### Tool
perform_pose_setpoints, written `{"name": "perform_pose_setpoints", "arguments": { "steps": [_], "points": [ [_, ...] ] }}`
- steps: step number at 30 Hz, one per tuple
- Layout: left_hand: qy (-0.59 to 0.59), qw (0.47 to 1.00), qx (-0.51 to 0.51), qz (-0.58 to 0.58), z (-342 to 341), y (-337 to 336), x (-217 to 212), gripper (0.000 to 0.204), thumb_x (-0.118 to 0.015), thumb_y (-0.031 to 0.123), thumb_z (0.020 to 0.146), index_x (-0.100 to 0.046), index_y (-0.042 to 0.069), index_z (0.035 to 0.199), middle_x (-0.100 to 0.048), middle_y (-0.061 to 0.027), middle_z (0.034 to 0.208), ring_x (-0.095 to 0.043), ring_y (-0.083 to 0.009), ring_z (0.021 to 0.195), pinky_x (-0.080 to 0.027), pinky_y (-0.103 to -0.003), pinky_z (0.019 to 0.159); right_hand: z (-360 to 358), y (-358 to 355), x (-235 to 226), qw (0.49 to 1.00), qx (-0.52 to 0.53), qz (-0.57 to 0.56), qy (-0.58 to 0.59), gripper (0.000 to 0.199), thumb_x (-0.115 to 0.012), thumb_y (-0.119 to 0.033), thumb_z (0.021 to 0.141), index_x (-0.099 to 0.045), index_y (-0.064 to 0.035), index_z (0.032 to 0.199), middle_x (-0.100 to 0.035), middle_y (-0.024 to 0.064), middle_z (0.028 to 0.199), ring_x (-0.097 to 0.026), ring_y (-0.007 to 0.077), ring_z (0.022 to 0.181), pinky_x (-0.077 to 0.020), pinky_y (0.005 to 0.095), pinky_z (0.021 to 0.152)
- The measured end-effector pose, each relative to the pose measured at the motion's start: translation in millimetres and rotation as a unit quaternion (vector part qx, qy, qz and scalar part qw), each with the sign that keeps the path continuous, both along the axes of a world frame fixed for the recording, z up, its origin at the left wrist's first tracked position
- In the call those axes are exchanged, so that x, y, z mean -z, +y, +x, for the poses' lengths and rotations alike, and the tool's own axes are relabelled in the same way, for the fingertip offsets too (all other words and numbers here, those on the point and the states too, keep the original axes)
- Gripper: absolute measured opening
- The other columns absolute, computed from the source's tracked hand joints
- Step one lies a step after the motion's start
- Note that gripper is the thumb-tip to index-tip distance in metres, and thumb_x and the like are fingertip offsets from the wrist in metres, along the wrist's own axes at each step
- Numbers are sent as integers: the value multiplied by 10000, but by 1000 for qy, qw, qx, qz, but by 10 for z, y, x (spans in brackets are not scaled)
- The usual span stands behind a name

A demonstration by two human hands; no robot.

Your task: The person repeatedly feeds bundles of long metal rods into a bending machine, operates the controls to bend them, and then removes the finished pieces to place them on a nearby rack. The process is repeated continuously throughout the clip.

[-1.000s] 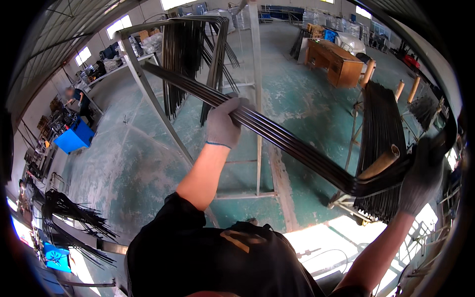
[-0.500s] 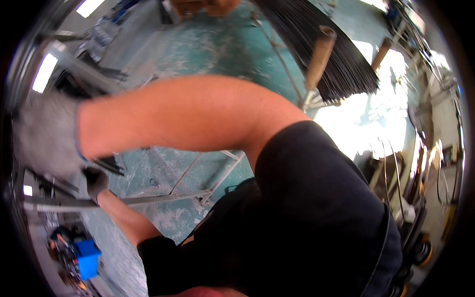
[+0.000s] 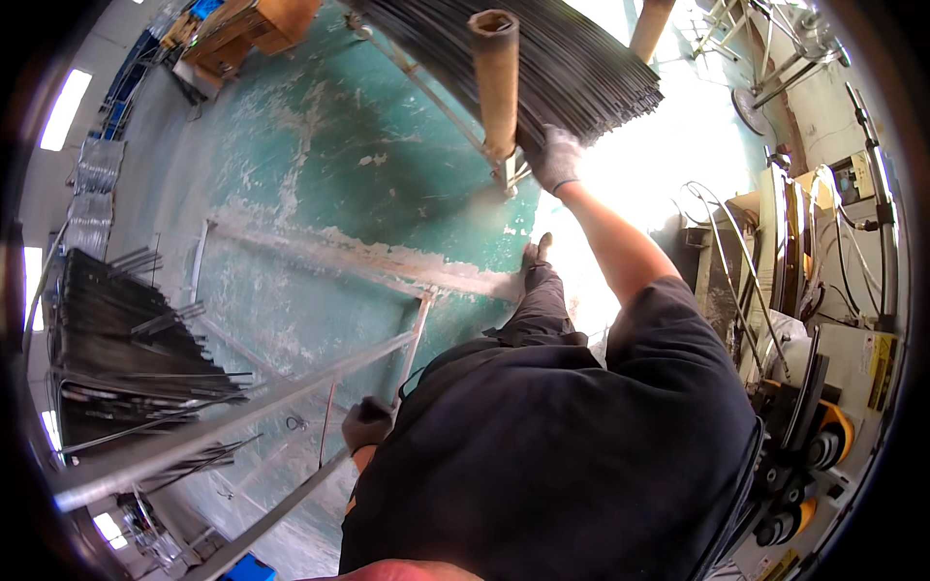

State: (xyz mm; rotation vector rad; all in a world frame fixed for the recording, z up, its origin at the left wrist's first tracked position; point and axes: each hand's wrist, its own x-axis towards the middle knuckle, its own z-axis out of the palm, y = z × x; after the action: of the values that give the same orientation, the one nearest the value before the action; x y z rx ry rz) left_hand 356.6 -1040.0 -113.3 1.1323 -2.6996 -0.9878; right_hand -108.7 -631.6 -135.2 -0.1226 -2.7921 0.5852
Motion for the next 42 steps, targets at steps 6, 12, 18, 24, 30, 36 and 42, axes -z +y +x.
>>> {"name": "perform_pose_setpoints", "arguments": {
  "steps": [6,12,18,24,30,36,42],
  "points": [
    [262,788,-259,493,-2683,980,-822,117,-580,140,1020,-579,26,1047,-622,-92,899,-642,-213,796,-533,-351,721,-1646,981,313,984,77,65,-150,926,-811,-535,787,-441,-62,1491,-516,213,1457,-458,407,1369,-403,483,1126],
    [285,927,81,231,-5315,2222,-2226,197,-560,135,1017,-562,-1,1159,-656,-108,987,-646,-196,867,-529,-335,828,-2851,1346,497,965,132,93,-205,1123,-846,-684,646,-436,-10,1446,-472,202,1464,-454,378,1365,-356,502,1131],
    [271,940,187,88,-6465,3012,-1751,188,-603,50,962,-621,-20,1135,-660,-112,1036,-646,-200,938,-518,-322,858,-3091,1365,432,957,86,104,-257,1071,-804,-690,702,-449,44,1396,-571,216,1332,-529,366,1272,-430,496,1035],
    [330,884,229,-240,-6582,3174,-1412,101,-606,20,910,-667,-4,986,-638,-137,962,-615,-289,847,-517,-403,761,-3181,1517,760,954,-13,35,-299,544,-736,-479,882,-681,-17,1166,-675,247,1204,-657,394,1157,-541,484,954],
    [333,856,259,-299,-6588,3167,-1420,80,-595,32,912,-665,31,950,-659,-120,929,-605,-318,873,-497,-434,817,-3521,1675,816,915,-93,-51,-389,300,-705,-289,863,-786,-46,1019,-732,237,1099,-704,407,1033,-572,472,897],
    [349,858,266,-267,-6567,3125,-1416,74,-586,25,915,-656,37,934,-665,-114,930,-600,-316,882,-483,-436,845,-3554,1890,494,888,-97,-174,-414,322,-762,-289,850,-766,13,963,-761,153,873,-735,241,766,-589,379,772],
    [419,805,406,-107,-6346,3303,-1556,97,-602,-16,898,-649,45,957,-653,-102,916,-618,-329,905,-498,-440,849,-3395,2034,229,826,-79,-348,-436,378,-682,-349,991,-685,-11,824,-658,88,666,-607,189,513,-531,385,552]
  ]
}}
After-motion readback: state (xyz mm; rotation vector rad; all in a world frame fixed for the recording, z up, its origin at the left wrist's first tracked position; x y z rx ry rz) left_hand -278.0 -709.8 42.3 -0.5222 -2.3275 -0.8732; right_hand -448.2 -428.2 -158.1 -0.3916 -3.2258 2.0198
